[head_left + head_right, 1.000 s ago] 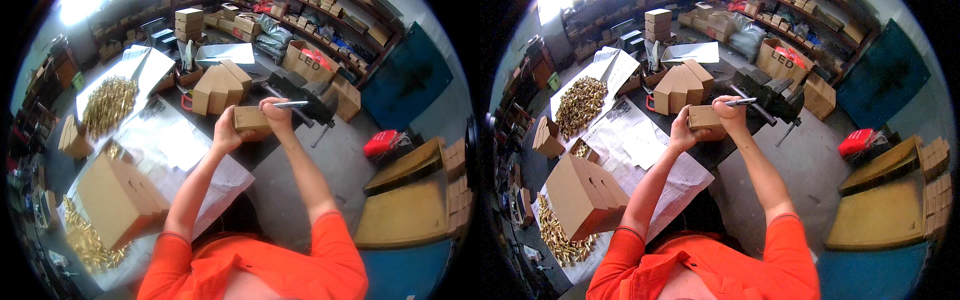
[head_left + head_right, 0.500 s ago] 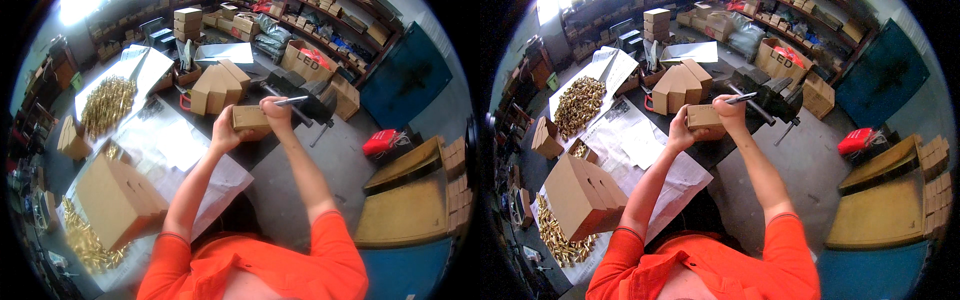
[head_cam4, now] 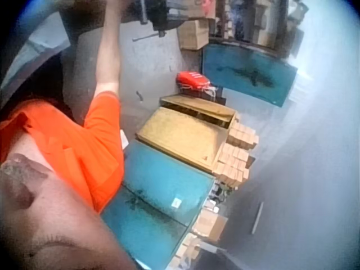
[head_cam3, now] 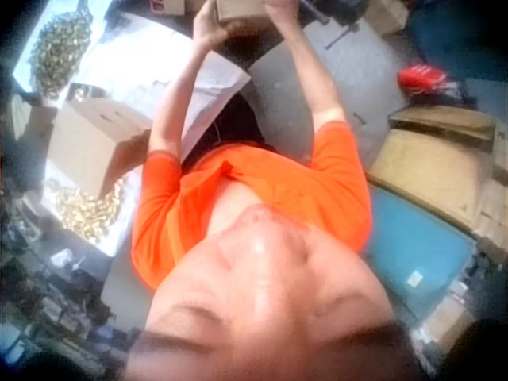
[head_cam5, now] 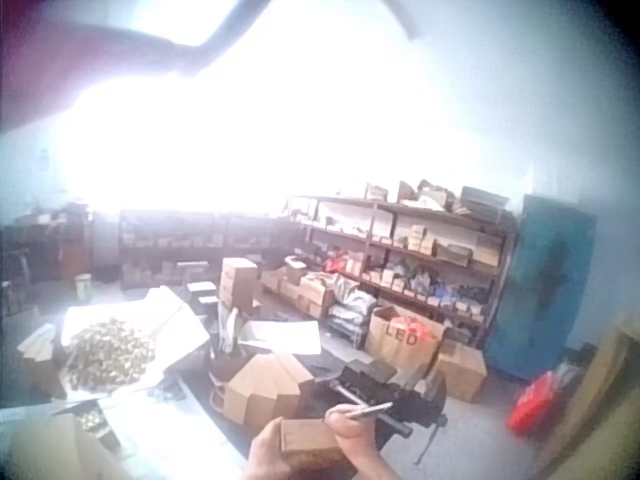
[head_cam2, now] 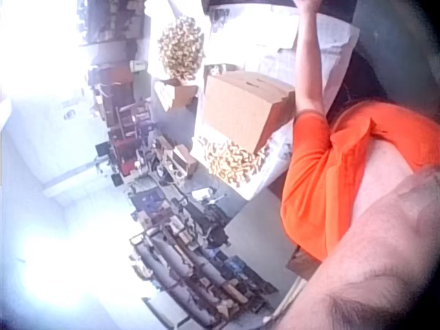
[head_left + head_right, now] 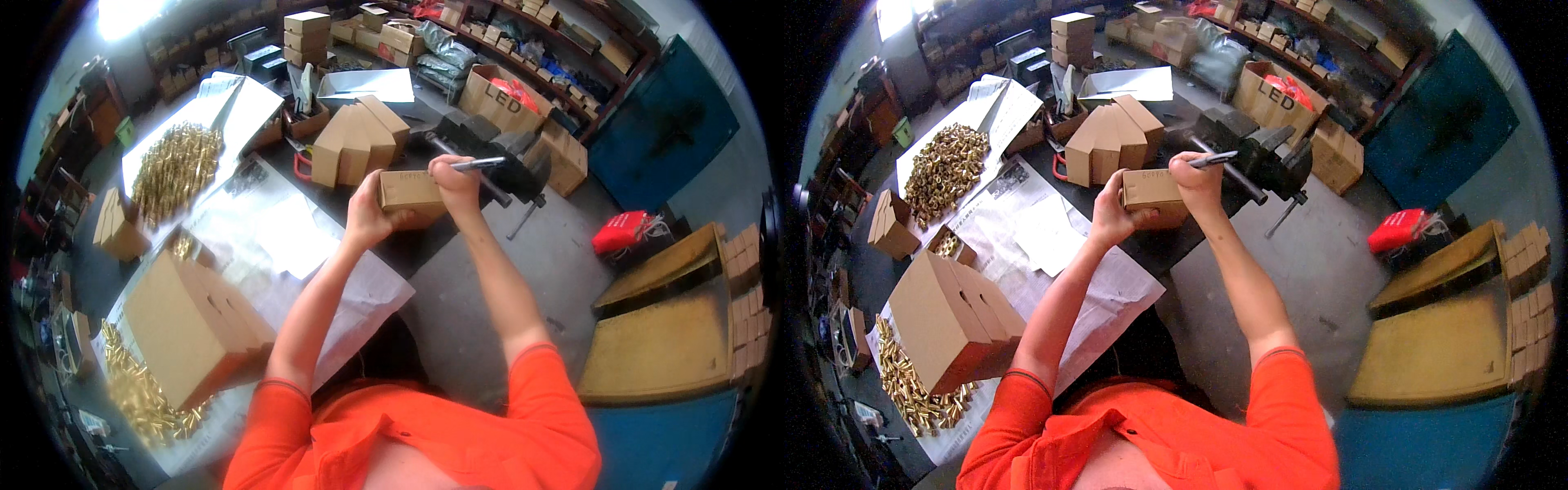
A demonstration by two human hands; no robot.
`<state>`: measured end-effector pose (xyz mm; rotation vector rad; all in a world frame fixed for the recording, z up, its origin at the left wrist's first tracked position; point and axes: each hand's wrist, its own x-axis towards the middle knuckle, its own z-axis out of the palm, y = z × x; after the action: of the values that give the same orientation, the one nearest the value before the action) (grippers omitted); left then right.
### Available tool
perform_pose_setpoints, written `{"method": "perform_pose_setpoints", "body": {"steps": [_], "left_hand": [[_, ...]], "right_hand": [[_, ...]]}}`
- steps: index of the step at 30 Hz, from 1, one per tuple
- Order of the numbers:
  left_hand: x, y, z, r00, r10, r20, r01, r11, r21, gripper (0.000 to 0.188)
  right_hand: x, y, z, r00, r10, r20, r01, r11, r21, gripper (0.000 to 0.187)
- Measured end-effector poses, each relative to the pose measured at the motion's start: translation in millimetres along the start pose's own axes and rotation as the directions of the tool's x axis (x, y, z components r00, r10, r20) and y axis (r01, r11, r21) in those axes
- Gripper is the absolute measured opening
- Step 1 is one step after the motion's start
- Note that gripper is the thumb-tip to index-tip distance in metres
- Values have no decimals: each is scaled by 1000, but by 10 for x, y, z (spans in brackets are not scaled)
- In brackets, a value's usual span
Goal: The person writes on small cardboard boxes with a marker, then places them on a table. The person also opens a box containing brass-colored parts and moves a chair.
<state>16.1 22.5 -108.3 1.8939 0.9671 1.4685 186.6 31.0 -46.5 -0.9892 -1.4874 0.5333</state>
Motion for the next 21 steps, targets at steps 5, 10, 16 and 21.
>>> {"method": "perform_pose_setpoints", "body": {"steps": [5,10,16,21], "left_hand": [[-12,-100,27,999,-28,-25,27,999,-29,68],[-14,-32,8,999,-41,-21,41,999,-16,67],[-7,-37,8,1000,-19,-10,20,999,41,71],[-7,-40,16,997,-71,-23,69,995,-76,68]], "right_hand": [[11,36,-85,997,51,66,-56,995,85,15],[-135,-133,-90,982,51,182,-73,991,116,15],[-149,-70,-47,979,73,190,-100,986,137,17],[-129,-93,-19,979,29,202,-37,999,33,19]]}}
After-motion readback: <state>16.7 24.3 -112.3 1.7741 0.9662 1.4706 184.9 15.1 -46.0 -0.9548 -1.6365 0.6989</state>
